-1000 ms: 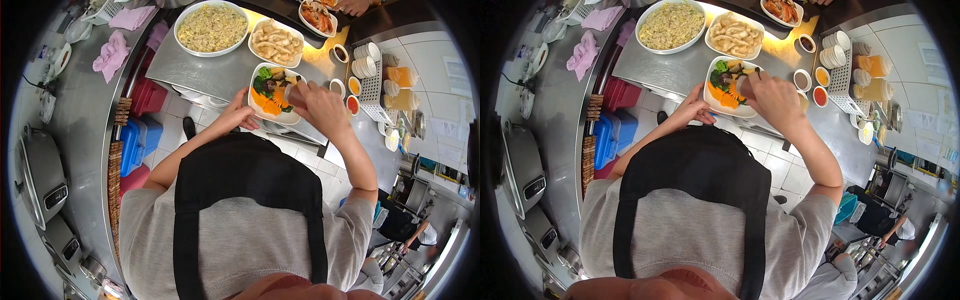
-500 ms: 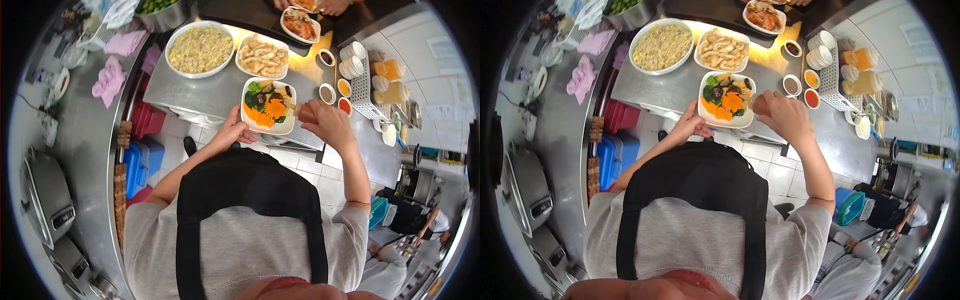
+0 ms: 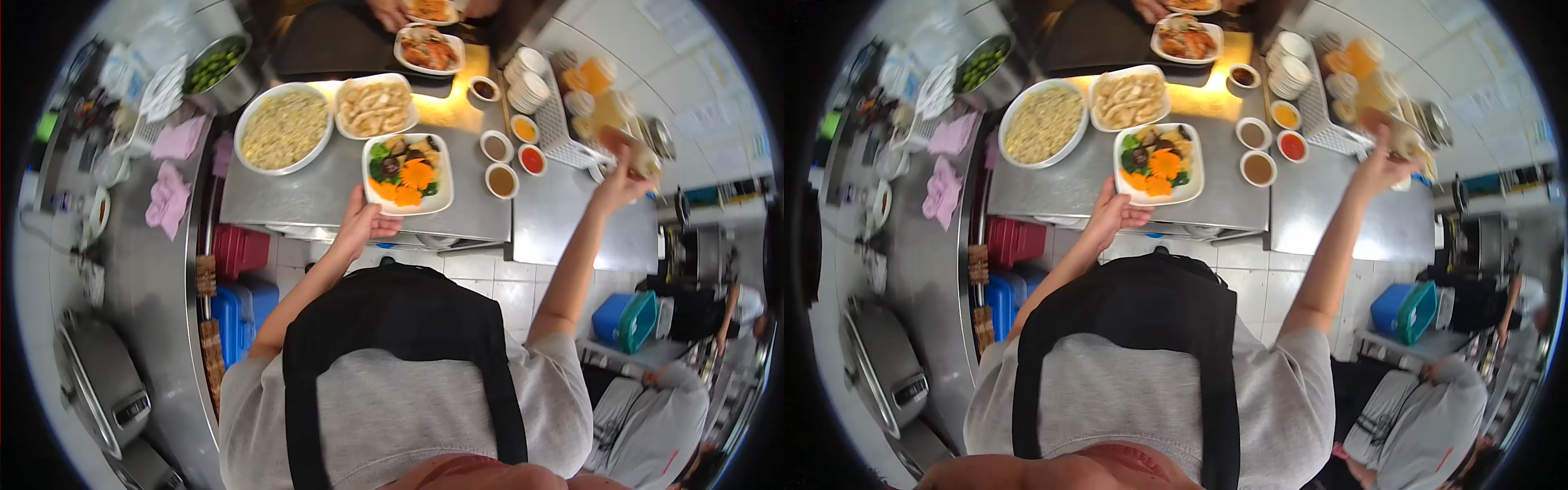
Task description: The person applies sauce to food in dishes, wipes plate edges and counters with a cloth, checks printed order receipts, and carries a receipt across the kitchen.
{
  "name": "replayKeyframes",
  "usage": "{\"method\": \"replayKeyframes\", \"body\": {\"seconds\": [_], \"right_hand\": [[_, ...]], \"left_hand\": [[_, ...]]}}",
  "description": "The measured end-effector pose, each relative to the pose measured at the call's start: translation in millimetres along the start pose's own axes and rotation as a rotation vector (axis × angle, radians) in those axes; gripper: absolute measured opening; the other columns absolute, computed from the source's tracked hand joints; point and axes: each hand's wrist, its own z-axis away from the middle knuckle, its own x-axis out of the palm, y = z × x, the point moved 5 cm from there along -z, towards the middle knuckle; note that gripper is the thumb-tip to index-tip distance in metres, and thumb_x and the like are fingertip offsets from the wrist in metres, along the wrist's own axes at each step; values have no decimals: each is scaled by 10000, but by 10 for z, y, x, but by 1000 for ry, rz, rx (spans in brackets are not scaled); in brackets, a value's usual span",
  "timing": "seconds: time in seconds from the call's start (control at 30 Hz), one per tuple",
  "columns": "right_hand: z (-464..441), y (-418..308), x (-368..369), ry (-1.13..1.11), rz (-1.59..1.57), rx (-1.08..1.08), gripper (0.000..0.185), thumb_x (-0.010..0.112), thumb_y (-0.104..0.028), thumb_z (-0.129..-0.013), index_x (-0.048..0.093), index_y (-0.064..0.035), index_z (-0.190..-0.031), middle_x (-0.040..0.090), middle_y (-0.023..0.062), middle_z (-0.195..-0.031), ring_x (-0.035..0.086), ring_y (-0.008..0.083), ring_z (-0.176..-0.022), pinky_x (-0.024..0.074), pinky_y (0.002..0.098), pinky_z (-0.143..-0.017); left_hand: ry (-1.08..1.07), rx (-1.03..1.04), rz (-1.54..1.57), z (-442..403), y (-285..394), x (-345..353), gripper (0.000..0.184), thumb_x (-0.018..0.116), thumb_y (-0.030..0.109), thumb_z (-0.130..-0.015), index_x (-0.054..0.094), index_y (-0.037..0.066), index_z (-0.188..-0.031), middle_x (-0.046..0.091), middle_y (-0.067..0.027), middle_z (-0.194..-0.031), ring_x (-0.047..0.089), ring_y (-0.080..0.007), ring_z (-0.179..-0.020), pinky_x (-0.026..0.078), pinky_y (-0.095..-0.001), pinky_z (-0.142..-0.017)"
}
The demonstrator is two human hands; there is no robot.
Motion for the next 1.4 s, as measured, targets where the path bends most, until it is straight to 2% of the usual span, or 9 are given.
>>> {"method": "replayKeyframes", "body": {"seconds": [0.2,0.3,0.33,0.53,0.73,0.83,1.03,1.13,1.4], "right_hand": [[-110,1271,-120,-138,466,136,723,716,-408,-661,414,39,-1142,540,191,-1025,555,289,-873,458,381,-754],[-69,1947,-185,-285,930,191,469,572,-437,-767,599,-29,-995,600,188,-956,563,310,-880,439,399,-790],[-22,2052,-180,-330,809,-243,364,515,-362,-826,619,-55,-992,576,198,-1008,514,313,-983,386,425,-866],[569,787,419,-326,580,-180,331,543,-241,-830,554,22,-1030,418,225,-1202,377,346,-1137,316,435,-932],[760,-815,2210,-599,92,-308,301,541,-73,-782,516,-3,-1073,391,186,-1250,361,313,-1168,278,399,-959],[1237,-1785,3193,-922,-187,-307,367,581,-32,-722,513,-34,-1083,381,196,-1245,345,319,-1172,270,375,-964],[1658,-3174,4771,-1188,-78,-1092,391,630,-164,-673,509,-16,-1014,349,187,-1266,300,352,-1202,280,458,-969],[1353,-3362,5649,-1058,256,-1357,379,630,-236,-678,538,-14,-971,401,165,-1216,356,328,-1155,344,477,-908],[-215,-4211,7013,-745,796,-1056,339,554,-288,-765,529,-55,-1011,505,144,-1082,499,316,-1012,465,412,-782]], "left_hand": [[9,-13,76,12,-65,-20,669,441,200,-873,-30,149,-1345,589,-189,-891,615,-226,-693,528,-334,-618],[20,7,-3,143,-75,-95,711,499,254,-858,7,110,-1351,591,-144,-926,598,-178,-714,504,-293,-630],[-12,27,15,180,-109,-143,708,511,264,-854,40,92,-1354,592,-135,-940,597,-172,-737,494,-272,-642],[-40,92,-154,664,122,-876,533,528,354,-842,329,129,-1283,571,-86,-1059,567,-144,-884,465,-287,-731],[772,573,-503,1234,881,-2581,442,606,182,-763,455,21,-1146,592,-59,-881,549,-127,-767,454,-261,-681],[1271,660,-1093,1527,1403,-3143,507,617,207,-726,438,13,-1159,498,-182,-1117,470,-279,-1036,370,-356,-890],[1196,102,-1312,1187,1525,-3981,595,538,289,-771,333,57,-1278,263,-204,-1337,207,-358,-1252,195,-524,-988],[1217,233,-1376,1136,1495,-4207,555,509,236,-789,331,76,-1290,256,-199,-1348,204,-342,-1263,161,-554,-989],[1034,524,-1228,1271,1652,-4407,394,568,37,-682,584,95,-1072,420,-154,-1252,313,-332,-1208,195,-487,-1008]]}}
